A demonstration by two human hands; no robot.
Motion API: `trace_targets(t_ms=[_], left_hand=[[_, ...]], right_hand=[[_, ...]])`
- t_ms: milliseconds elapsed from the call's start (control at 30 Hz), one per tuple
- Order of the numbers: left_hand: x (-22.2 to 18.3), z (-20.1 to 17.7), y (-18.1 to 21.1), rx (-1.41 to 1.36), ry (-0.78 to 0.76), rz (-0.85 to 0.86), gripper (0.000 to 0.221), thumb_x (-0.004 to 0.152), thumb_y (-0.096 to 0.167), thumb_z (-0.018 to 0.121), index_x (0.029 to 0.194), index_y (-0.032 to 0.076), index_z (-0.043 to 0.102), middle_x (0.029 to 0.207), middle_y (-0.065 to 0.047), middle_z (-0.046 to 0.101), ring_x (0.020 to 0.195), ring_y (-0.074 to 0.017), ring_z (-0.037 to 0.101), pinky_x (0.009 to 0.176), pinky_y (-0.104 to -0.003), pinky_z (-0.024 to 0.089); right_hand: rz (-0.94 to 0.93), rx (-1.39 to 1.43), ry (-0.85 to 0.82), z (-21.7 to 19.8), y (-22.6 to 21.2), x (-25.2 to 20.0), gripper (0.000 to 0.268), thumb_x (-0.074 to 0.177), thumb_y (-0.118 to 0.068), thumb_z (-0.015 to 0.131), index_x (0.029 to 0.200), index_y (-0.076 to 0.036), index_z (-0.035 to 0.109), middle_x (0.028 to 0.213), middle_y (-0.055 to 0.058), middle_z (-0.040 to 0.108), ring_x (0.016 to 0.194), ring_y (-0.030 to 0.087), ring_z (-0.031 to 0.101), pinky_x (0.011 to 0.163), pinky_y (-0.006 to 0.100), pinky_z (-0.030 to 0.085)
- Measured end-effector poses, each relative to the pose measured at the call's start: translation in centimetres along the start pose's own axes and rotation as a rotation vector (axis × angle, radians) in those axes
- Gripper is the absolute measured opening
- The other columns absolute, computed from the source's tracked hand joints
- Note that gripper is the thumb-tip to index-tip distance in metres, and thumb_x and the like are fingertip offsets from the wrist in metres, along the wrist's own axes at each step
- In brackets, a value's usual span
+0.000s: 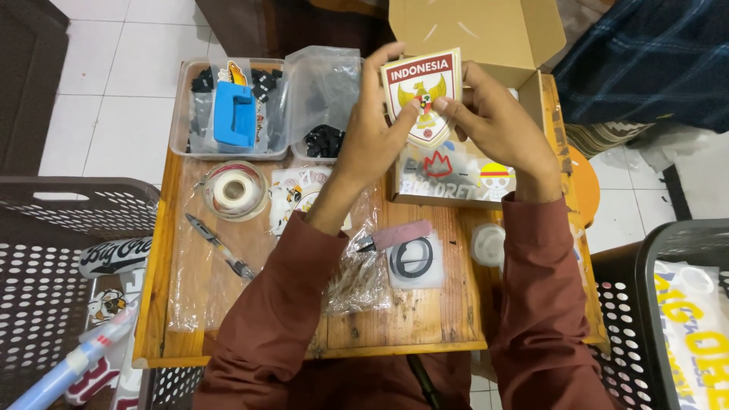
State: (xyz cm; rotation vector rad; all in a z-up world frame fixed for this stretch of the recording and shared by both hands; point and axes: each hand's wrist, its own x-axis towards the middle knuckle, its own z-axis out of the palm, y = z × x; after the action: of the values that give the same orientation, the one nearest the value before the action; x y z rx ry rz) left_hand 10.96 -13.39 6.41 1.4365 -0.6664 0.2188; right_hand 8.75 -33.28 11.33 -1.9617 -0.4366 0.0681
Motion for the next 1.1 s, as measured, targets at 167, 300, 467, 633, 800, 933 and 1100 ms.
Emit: trace_targets(t_ms=[167,300,467,633,800,933,1100], left_hand=[[0.5,-1.2,2.1,0.111,0.013,-0.017,0.053,0.092,-0.004,0.066,0.14,0.012,0.048,0.105,-0.009,0.073,0.08,-0.0125,0.071,0.06,-0.02,0.054],[0.5,-0.7,2.3,0.215,0.066,-0.013,0.034,0.091,0.001,0.066,0.125,0.0,0.066,0.114,-0.014,0.076,0.08,-0.0123,0.071,0.063,-0.021,0.057],[0.5,-0.8,1.8,0.057,0.072,-0.023,0.037,0.093,-0.003,0.067,0.129,0.003,0.065,0.115,-0.016,0.076,0.077,-0.0111,0.07,0.06,-0.018,0.058],[0.9,-2.1,-0.1,0.187,0.032,0.073,0.052,0.102,0.007,0.067,0.148,0.014,0.044,0.106,-0.022,0.078,0.067,-0.0123,0.076,0.044,-0.016,0.058],[-0.2,-4.7,7.3,0.287,0.184,0.15,0.052,0.104,0.002,0.069,0.148,0.013,0.044,0.14,-0.012,0.062,0.094,-0.0134,0.069,0.073,-0.021,0.055],[-1.9,-6.3,9.3,0.344,0.168,0.111,0.038,0.1,0.001,0.067,0.135,0.012,0.056,0.128,-0.005,0.063,0.094,-0.0108,0.061,0.077,-0.021,0.049],[-6.2,-9.4,7.2,0.434,0.363,0.197,0.031,0.1,-0.008,0.059,0.126,0.008,0.057,0.115,-0.006,0.064,0.076,-0.0101,0.059,0.059,-0.019,0.047]], right_hand=[[0.053,-0.053,-0.06,-0.6,-0.6,-0.5,0.03,0.105,-0.006,0.058,0.133,-0.001,0.051,0.094,0.005,0.063,0.07,0.007,0.051,0.057,0.021,0.042],[0.082,-0.098,-0.079,-0.5,-0.3,-0.5,0.032,0.105,-0.007,0.057,0.135,-0.001,0.05,0.091,0.006,0.065,0.065,0.007,0.05,0.052,0.021,0.039],[0.058,-0.111,-0.023,-0.4,-0.6,-0.5,0.024,0.106,-0.007,0.058,0.13,-0.002,0.053,0.092,0.004,0.063,0.069,0.008,0.051,0.059,0.022,0.042],[-0.031,0.003,-0.014,-2.3,1.1,-0.6,0.025,0.107,-0.002,0.057,0.132,-0.003,0.053,0.107,0.003,0.063,0.078,0.005,0.052,0.064,0.018,0.042],[0.008,0.183,0.355,-3.7,1.7,-0.9,0.025,0.109,-0.01,0.058,0.134,-0.009,0.057,0.097,-0.002,0.064,0.069,-0.001,0.048,0.06,0.013,0.037],[0.05,0.113,0.363,-4.8,5.3,0.2,0.021,0.11,-0.008,0.056,0.131,-0.004,0.055,0.1,0.007,0.066,0.069,0.002,0.05,0.056,0.015,0.036],[0.095,-0.186,0.366,-4.1,6.3,0.2,0.019,0.106,-0.002,0.061,0.125,0.001,0.06,0.086,0.007,0.064,0.064,0.009,0.051,0.054,0.023,0.041]])
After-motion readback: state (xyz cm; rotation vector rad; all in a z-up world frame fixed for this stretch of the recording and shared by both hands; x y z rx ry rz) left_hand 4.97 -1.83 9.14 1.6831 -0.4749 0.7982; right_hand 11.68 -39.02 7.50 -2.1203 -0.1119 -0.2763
